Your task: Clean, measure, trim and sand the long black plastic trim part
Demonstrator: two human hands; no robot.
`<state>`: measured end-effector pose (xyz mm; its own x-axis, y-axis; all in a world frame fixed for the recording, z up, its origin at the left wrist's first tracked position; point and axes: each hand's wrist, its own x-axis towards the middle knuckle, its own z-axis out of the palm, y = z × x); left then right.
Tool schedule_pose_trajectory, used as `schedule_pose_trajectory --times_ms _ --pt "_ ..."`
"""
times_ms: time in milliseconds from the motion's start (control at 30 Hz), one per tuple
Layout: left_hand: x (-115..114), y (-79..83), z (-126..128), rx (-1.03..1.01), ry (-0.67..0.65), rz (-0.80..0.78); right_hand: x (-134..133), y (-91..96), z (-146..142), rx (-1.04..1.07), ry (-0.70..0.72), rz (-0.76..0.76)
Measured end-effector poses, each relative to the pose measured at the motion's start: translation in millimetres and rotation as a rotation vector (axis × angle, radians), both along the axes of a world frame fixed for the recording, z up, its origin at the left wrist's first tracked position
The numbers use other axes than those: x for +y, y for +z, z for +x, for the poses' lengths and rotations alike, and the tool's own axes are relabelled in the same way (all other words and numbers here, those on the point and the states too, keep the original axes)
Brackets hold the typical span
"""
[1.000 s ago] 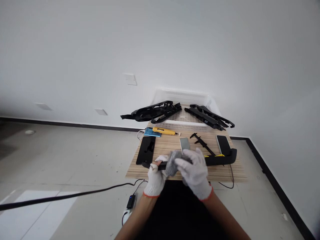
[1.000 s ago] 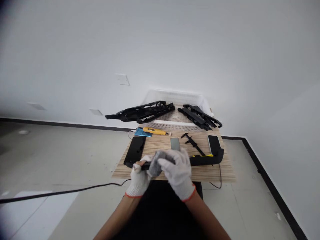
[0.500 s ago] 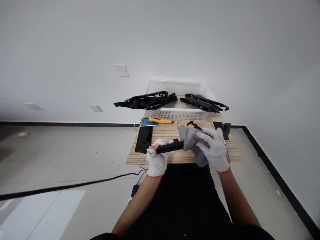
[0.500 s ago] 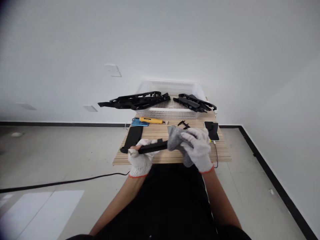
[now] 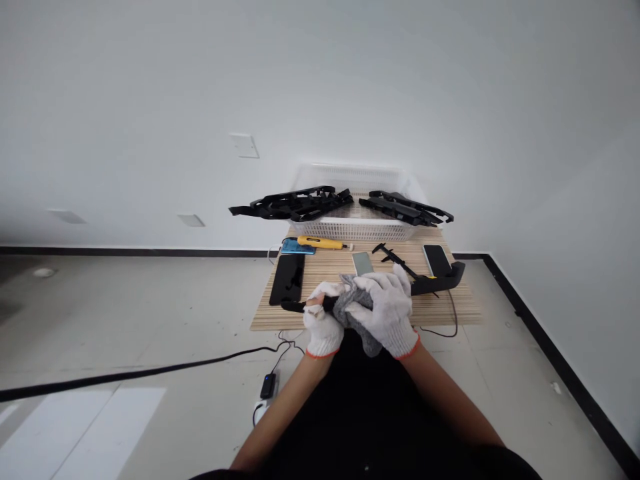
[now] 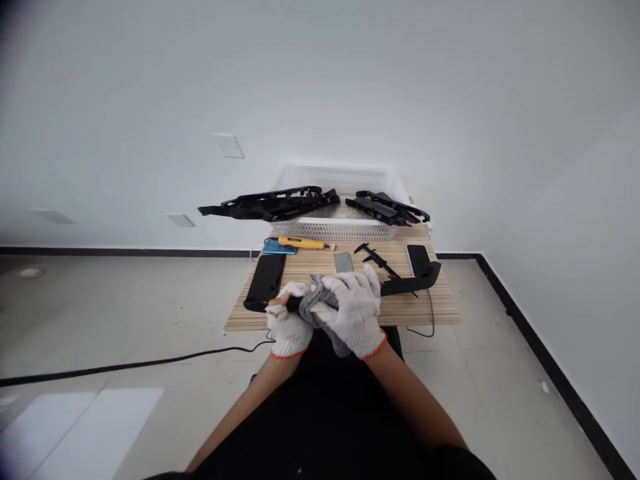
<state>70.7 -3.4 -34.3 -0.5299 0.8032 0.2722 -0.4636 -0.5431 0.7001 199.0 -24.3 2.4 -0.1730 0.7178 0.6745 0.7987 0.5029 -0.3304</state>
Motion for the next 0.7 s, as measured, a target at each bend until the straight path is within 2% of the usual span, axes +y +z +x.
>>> schedule_pose_trajectory --times_ms 200,300,367,433,500,600,700 --pt "3.8 -2.6 1.3 0.001 -0.035 -0.077 4.2 -4.4 -3.2 -0.01 0.002 0.015" --pt "-0.1 -3.9 -6.9 0.005 -0.076 -0.109 5.6 -15.5 9.4 -0.028 0.027 0.048" --pt "-2.8 -3.6 -19.5 -0.059 -0.157 -0.127 6.8 -23.1 24.8 -0.053 0.017 0.077" --pt "-4.2 -2.8 -36.2 -0.131 -0.235 -0.148 9.1 -28.4 44.4 -0.082 -0.043 0.096" --pt "-3.4 -2.4 -54.1 -0.167 -0.252 -0.16 11.9 -30.6 64.9 -0.094 -0.141 0.103" --pt "1.2 -4.2 -78.1 -0.203 -0.211 -0.149 14.3 -29.2 88.4 -0.083 -0.288 0.069" --pt "6.7 -8.4 -97.3 -0.272 -0.147 -0.135 13.3 -25.7 99.8 0.019 -0.423 -0.001"
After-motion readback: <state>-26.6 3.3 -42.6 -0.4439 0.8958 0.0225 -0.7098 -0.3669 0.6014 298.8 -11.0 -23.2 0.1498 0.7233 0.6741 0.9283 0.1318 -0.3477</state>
